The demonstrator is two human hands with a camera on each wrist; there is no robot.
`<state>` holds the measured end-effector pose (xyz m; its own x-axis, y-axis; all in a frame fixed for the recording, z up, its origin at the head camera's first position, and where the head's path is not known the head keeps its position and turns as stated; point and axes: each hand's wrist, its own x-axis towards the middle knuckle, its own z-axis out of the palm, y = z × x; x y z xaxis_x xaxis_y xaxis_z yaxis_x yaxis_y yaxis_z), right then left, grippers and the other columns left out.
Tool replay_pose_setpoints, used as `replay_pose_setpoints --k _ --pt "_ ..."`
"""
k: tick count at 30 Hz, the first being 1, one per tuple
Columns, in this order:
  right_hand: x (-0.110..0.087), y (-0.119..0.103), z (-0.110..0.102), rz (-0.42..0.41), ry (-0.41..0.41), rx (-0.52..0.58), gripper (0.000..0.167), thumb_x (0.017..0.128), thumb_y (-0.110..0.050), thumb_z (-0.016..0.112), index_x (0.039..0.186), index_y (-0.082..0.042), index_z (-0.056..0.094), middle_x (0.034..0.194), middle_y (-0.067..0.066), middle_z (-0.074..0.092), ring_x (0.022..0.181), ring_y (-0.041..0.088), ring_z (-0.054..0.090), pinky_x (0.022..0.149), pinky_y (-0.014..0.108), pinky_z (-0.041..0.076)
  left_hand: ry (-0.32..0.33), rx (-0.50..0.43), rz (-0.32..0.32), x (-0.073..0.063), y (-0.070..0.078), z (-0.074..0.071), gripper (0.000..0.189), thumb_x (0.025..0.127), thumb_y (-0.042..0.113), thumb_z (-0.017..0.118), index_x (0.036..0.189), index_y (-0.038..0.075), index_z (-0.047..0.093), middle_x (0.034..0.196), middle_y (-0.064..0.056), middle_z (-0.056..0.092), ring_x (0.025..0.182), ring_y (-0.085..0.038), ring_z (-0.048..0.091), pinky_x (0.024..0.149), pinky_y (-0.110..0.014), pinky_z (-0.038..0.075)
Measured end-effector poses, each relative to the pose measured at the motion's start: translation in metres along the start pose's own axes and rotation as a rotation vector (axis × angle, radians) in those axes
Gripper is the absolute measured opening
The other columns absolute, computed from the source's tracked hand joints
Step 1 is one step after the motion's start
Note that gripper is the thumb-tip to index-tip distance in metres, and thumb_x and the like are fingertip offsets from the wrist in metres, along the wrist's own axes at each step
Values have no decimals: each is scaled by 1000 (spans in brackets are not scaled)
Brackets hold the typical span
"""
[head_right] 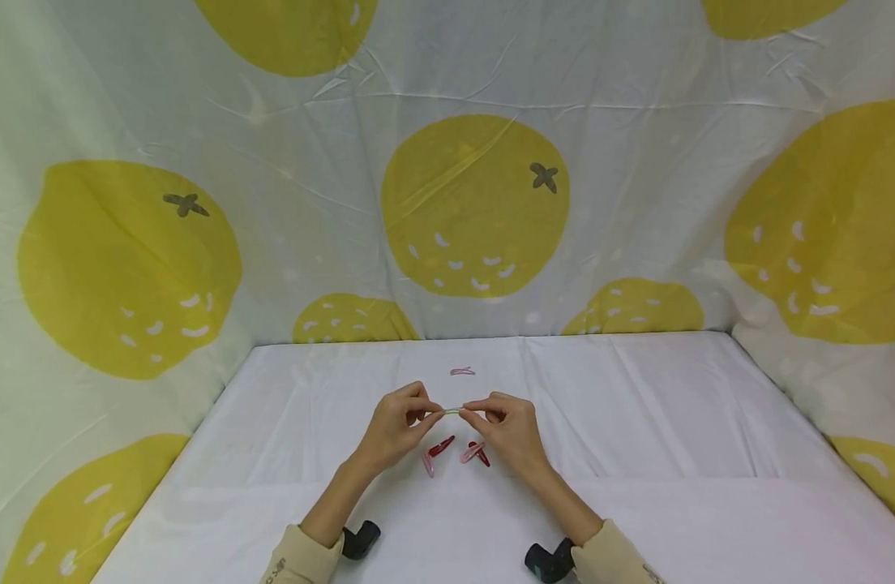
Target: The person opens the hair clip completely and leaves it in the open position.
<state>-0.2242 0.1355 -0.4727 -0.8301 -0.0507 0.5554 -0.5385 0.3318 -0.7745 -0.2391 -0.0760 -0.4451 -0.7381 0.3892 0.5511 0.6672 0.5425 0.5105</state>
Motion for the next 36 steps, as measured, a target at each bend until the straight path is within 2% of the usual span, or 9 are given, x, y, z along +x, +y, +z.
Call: replay_pose_setpoints --k 8,15,20,24,31,36 --pt "0 2 -1 43 15 -52 9 80 -12 89 88 -11 84 56 -5 37 56 0 31 51 18 27 -49 -4 -41 0 -2 0 4 85 1 82 87 4 83 74 2 58 66 -3 45 58 -17 37" --pt "6 4 -6 234 -49 -82 6 81 -18 89 80 -16 83 56 -7 39 54 0 31 53 19 26 -107 -28 -57 3 -3 -1 5 86 0 81 89 3 83 74 0 60 65 -3 45 58 -17 36" --pt "18 11 -8 343 -81 -74 7 82 -19 89 80 -14 84 59 -5 50 58 3 36 55 20 28 -140 -16 -111 18 -10 3 4 86 2 80 89 2 83 73 -2 62 64 -4 44 57 -17 34" --pt "29 20 -8 391 -95 -63 8 82 -20 88 82 -12 85 58 -6 49 56 2 35 54 20 28 -154 -34 -176 31 -21 8 4 87 3 80 89 2 84 74 -3 64 63 -5 44 57 -18 36" --pt "47 36 -5 381 -103 -89 9 83 -15 87 84 -7 84 55 -9 49 56 5 38 53 20 28 -160 -19 -290 50 -36 18 5 88 6 80 89 3 84 77 -6 67 66 -9 47 58 -20 37" --pt "59 48 -2 428 -129 -131 9 83 -15 86 83 -6 84 56 -8 48 60 9 41 54 21 29 -181 23 -331 60 -46 27 6 86 7 81 89 3 84 78 -9 70 69 -10 51 61 -22 39"
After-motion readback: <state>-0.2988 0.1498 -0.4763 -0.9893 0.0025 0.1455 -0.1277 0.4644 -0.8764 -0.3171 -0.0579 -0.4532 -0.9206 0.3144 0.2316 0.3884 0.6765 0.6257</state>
